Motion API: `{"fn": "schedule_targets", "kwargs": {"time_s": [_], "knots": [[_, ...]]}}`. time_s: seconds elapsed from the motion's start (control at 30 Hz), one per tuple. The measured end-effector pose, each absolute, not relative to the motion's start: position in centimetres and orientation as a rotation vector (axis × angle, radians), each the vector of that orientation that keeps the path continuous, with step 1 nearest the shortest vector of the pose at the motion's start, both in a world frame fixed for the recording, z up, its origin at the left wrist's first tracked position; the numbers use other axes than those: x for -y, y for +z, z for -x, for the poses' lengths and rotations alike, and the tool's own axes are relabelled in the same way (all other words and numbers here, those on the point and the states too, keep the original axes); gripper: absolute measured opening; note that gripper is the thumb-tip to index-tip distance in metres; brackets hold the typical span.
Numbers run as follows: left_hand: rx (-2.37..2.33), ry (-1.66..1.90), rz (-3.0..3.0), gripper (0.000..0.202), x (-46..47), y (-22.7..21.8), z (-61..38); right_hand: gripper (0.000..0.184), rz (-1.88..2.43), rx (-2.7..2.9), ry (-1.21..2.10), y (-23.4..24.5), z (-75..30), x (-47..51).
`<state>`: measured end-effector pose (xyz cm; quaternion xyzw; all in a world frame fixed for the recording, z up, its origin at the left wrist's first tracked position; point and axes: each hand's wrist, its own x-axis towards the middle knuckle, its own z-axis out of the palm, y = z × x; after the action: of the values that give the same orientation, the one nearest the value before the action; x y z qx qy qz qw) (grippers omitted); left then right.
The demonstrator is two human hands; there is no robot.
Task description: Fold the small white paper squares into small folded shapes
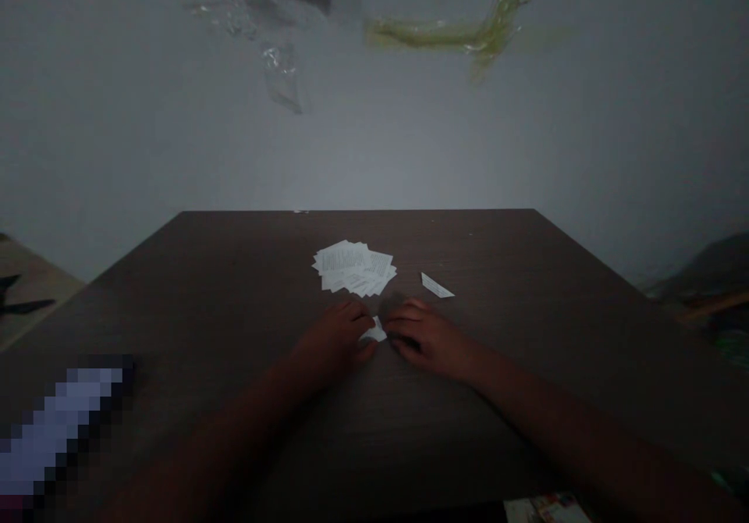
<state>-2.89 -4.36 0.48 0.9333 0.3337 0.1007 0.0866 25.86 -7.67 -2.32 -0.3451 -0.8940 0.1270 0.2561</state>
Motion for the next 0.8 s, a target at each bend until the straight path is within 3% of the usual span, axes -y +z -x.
{"fn": "schedule_targets", "kwargs": {"time_s": [0.2,0.47,0.7,0.8], "knots": [[-0.902,0.263,-2.872,0.015,4.6,1.1,2.4,0.028,0.952,2.456,0.391,-2.4,-25.7,7.6],[-0.992,0.46,-2.456,0.016,4.8,1.7,2.7,0.018,0.946,2.383,0.484,-2.2,-25.2,7.8],[-1.117,0.65,-2.142,0.025,4.4,1.7,2.7,0.063,0.884,2.236,0.772,-1.2,-25.6,8.6],[-1.118,0.646,-2.109,0.025,4.8,1.9,2.5,0.038,0.943,2.08,0.841,-1.7,-25.2,8.6]]}}
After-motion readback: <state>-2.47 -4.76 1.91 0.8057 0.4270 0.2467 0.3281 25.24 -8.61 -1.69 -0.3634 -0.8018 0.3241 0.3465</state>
